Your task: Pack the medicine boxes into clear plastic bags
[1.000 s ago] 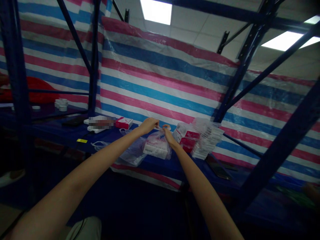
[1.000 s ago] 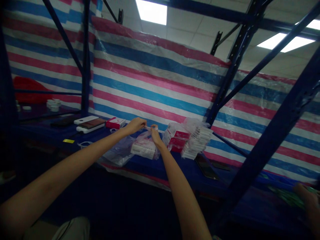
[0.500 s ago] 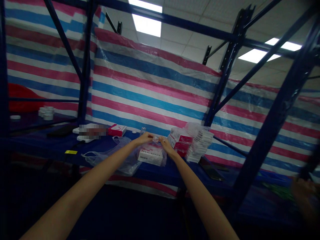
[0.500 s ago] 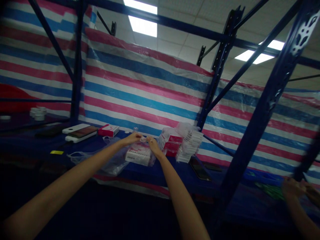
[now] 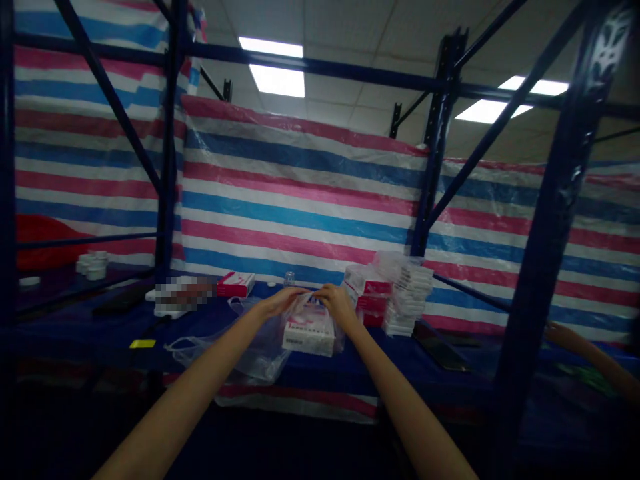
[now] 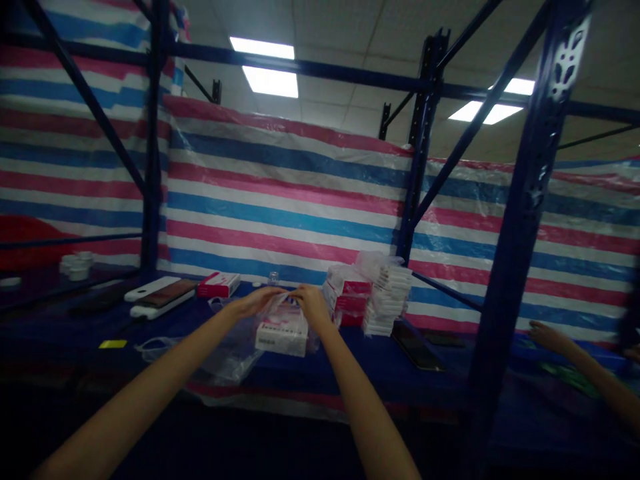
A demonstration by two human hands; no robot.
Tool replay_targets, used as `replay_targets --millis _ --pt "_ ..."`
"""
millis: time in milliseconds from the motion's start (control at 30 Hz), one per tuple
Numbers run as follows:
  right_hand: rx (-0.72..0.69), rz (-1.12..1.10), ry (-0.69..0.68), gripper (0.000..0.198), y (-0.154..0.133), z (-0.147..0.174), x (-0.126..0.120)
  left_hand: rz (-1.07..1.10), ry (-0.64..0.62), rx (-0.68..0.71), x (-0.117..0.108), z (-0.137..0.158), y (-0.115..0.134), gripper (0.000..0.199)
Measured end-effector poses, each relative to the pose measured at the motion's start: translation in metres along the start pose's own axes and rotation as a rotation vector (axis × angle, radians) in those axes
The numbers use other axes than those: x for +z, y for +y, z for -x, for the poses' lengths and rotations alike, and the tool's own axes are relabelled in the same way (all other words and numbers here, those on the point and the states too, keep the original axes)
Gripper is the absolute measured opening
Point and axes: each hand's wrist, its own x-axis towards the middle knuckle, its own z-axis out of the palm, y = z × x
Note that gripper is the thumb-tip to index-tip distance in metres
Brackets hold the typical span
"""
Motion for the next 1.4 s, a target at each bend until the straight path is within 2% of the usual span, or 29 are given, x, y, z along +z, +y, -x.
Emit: replay_targets --millis 67,133,367,467,567,667,800,1000,1133,1200,1233,1300,1367,1400 --pt "-0.015 0.113 0.032 0.024 -0.007 0.003 0.009 0.116 -0.093 -0.073 -0.001 0.0 -0.006 0.021" --pt "-0.034 0.16 0.033 0.025 -0.012 0.003 0.018 0.067 -0.092 -0.087 -0.002 -0.001 -0.011 0.017" --pt "0.023 0.165 0.122 0.028 -0.004 0.004 0.02 -0.012 0.115 0.026 0.004 -0.014 -0.028 0.015" --pt "0.038 0.217 0.1 0.026 0.0 0.006 0.019 -0.192 0.197 0.067 0.006 -0.02 -0.034 0.017" --pt "-0.002 0.28 0.064 0.023 -0.001 0.008 0.017 -0.399 0.359 0.122 0.001 -0.02 -0.038 0.014" --pt "0.012 0.277 0.102 0.023 -0.001 0.017 0.014 -0.489 0.505 0.149 -0.011 -0.009 -0.041 0.017" --pt "0.113 0.237 0.171 0.024 0.004 0.043 0.004 -0.807 0.618 0.096 -0.028 0.014 -0.046 0.023" --pt "0.087 0.316 0.049 0.02 0.001 0.071 -0.009 -0.913 0.565 0.011 -0.031 0.023 -0.057 0.021" --pt "0.151 0.328 0.048 0.023 -0.001 0.073 -0.01 -0.921 0.472 0.017 -0.029 0.022 -0.062 0.024" --pt "0.133 0.283 0.078 0.023 -0.001 0.066 -0.009 -0.886 0.424 0.023 -0.03 0.021 -0.064 0.024" --pt "0.114 0.246 0.081 0.026 -0.001 0.06 -0.009 -0.867 0.407 0.028 -0.031 0.021 -0.065 0.024" --pt "0.08 0.156 -0.004 0.057 -0.003 0.04 -0.006 -0.831 0.393 0.039 -0.033 0.022 -0.066 0.024" --pt "0.078 0.076 -0.258 0.097 -0.006 0.013 -0.002 -0.817 0.391 0.04 -0.035 0.022 -0.068 0.025" --pt "0.089 0.05 -0.418 0.109 -0.008 -0.002 0.002 -0.828 0.385 0.041 -0.035 0.023 -0.069 0.025"
